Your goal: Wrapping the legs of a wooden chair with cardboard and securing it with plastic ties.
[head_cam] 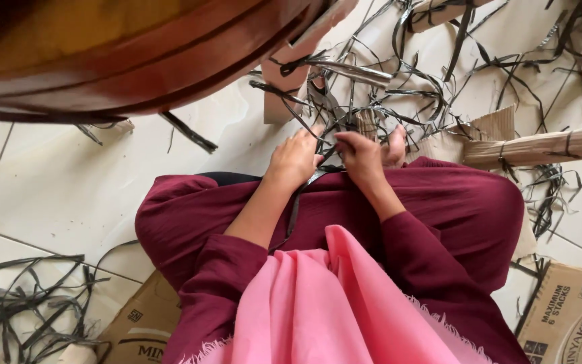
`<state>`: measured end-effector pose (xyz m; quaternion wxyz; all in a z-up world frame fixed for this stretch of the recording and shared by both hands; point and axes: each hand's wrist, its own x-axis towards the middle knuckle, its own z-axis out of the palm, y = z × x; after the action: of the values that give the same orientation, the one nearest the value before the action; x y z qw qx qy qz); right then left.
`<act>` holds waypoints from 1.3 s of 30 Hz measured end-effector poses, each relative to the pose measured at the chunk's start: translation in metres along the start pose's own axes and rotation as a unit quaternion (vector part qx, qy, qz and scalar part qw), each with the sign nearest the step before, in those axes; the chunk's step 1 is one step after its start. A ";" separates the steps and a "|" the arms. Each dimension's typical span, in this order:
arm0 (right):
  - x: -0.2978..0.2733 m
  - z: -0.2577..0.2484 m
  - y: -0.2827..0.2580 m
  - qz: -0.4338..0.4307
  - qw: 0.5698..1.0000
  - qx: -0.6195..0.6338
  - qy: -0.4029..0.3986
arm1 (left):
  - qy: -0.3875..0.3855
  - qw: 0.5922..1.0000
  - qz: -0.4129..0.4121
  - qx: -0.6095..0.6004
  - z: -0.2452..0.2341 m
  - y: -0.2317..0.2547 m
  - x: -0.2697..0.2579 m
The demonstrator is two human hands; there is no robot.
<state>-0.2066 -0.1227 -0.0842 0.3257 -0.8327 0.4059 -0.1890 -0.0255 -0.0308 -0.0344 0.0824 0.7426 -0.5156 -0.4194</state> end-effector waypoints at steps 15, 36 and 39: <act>0.017 -0.125 -0.153 0.073 0.945 0.318 0.032 | 0.033 0.917 0.192 -0.348 -0.054 0.021 -0.043; 0.003 -0.070 -0.119 0.023 0.800 0.579 -0.156 | 0.098 0.973 -0.064 -0.197 -0.111 -0.038 -0.082; 0.006 -0.054 -0.131 0.036 0.868 0.464 -0.173 | 0.069 0.979 -0.079 -0.175 -0.117 -0.034 -0.087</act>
<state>-0.1618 -0.0882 0.0465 0.7462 -0.5896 0.2381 -0.1970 0.0709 0.0212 0.0677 0.2127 0.7825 -0.3670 -0.4557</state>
